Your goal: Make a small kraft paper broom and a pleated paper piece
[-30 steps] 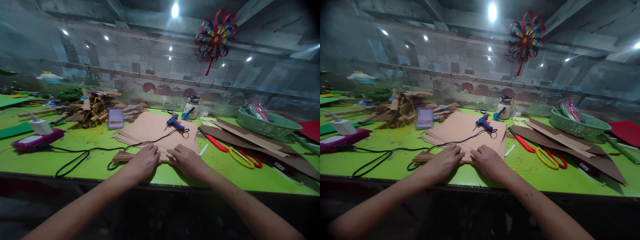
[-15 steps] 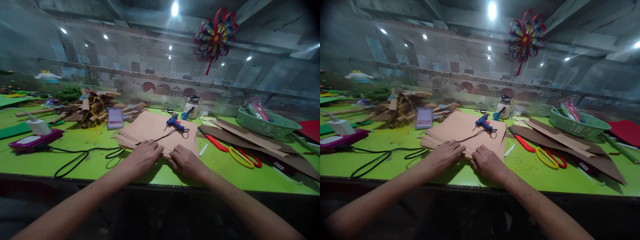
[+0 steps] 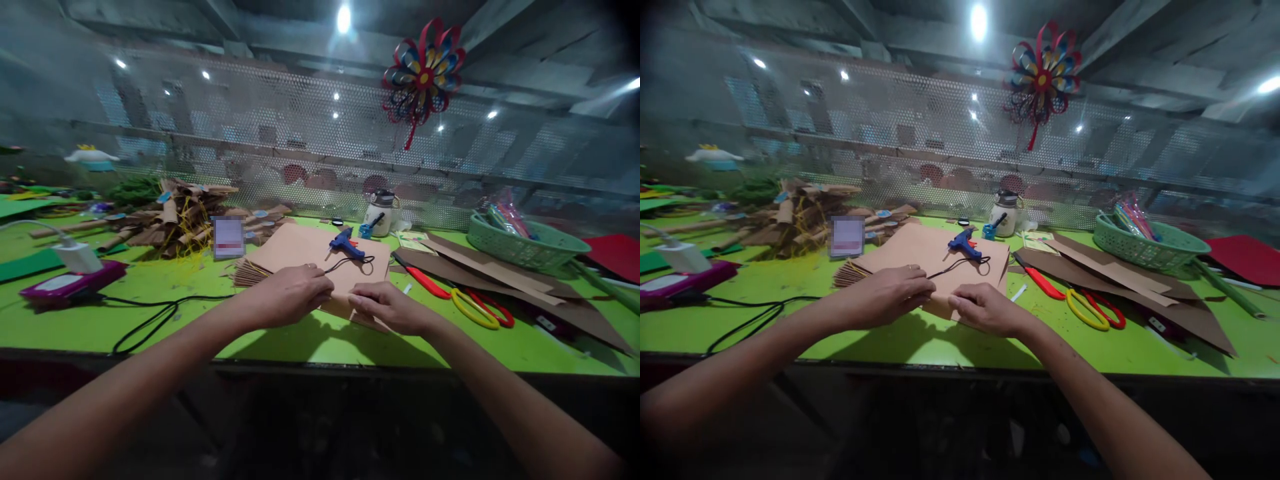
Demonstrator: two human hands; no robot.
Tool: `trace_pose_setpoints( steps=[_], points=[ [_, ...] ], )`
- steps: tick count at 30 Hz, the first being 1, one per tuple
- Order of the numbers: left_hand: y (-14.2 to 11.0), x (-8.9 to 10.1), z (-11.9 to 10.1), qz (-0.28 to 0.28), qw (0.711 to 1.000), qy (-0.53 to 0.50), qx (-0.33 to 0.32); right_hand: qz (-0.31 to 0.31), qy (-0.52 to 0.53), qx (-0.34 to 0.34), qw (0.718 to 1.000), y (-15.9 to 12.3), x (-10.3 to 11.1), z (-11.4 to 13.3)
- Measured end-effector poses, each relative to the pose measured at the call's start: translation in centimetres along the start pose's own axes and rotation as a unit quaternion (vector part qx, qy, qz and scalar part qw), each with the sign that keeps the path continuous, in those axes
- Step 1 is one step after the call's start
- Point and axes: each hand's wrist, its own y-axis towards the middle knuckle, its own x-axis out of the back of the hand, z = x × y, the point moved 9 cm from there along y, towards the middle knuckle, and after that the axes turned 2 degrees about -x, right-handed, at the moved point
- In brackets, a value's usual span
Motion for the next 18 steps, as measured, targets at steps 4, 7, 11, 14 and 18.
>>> trace_pose_setpoints(
  steps=[4, 7, 11, 14, 18],
  points=[
    [0.1, 0.6, -0.5, 0.014, 1.0, -0.017, 0.003, 0.026, 0.017, -0.032, 0.999, -0.5, -0.4, -0.2],
    [0.1, 0.6, -0.7, 0.013, 1.0, -0.027, -0.002, 0.0, -0.016, -0.051, 0.999, -0.6, -0.4, -0.5],
    [0.2, 0.5, -1.0, 0.013, 0.998, -0.052, -0.014, -0.045, -0.097, -0.044, 0.993, -1.0, -0.3, 0.0],
    [0.3, 0.2, -1.0, 0.026, 0.997, -0.073, -0.014, -0.057, -0.121, -0.041, 0.99, -1.3, -0.5, 0.1],
    [0.7, 0.2, -0.2, 0.037, 0.99, -0.139, 0.007, -0.062, -0.121, -0.065, 0.989, -1.6, -0.5, -0.2]
  ],
)
